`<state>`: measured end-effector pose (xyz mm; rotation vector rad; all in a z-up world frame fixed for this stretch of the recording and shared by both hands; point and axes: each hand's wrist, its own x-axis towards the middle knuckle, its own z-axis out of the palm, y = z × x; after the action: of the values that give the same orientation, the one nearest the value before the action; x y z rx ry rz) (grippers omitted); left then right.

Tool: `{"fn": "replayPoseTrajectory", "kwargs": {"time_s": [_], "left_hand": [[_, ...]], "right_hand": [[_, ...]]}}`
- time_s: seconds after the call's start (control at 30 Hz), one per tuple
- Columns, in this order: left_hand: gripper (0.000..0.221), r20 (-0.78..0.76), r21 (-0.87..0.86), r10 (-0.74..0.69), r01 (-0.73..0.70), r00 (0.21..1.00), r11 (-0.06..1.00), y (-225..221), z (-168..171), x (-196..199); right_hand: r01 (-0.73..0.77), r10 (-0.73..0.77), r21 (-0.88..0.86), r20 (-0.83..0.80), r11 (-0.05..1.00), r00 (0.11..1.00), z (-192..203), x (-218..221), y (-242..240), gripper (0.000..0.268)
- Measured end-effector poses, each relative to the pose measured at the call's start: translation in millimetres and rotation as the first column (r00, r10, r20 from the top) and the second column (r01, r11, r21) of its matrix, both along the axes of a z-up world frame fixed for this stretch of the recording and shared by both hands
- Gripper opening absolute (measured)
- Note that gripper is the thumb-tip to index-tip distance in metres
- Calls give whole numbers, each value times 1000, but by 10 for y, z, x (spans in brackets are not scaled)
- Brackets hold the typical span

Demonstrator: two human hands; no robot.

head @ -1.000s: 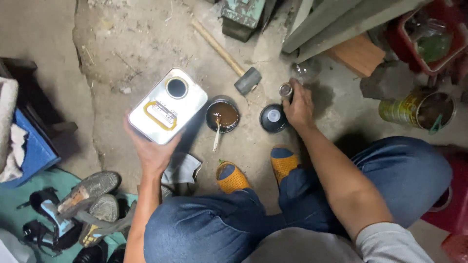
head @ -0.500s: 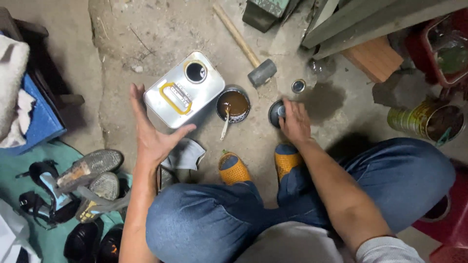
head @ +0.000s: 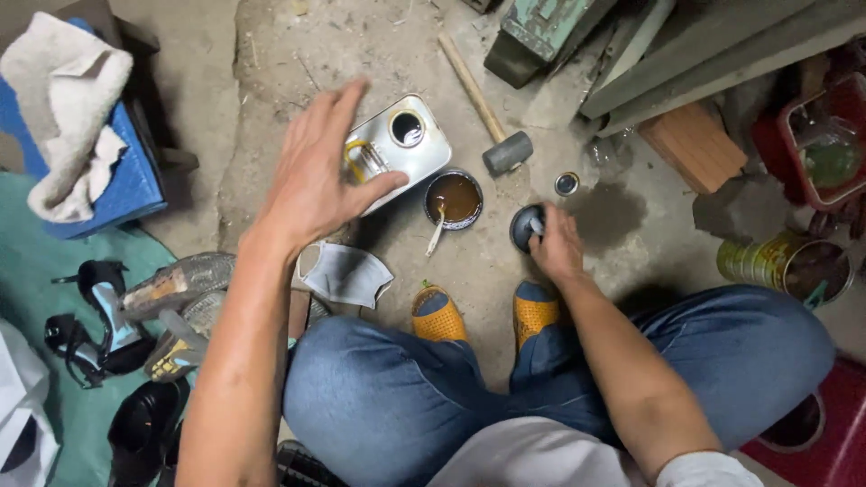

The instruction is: Preparing a shoe for repair by scraping the sole and applying adhesive.

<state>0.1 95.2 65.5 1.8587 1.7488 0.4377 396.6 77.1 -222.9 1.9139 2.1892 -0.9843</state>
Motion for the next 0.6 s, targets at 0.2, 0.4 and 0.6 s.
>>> {"fn": "replayPoseTrajectory", "kwargs": {"time_s": [0.2,0.4,0.6], "left_hand": [[79,-99,-117,-9,-3,995,993,361,-60,129],[57,-117,116,30,-16,993,993,158,-375,79],[62,-144,79,124,-113,982,990,153,-321,32]], "right_hand": [[361,-362,-31,-137,932,922,-110,233,141,37],[369,-378,-89,-124,925,917,-53,199,79,30],[341,-336,16,-127,940,933,-64,80,152,30]]}}
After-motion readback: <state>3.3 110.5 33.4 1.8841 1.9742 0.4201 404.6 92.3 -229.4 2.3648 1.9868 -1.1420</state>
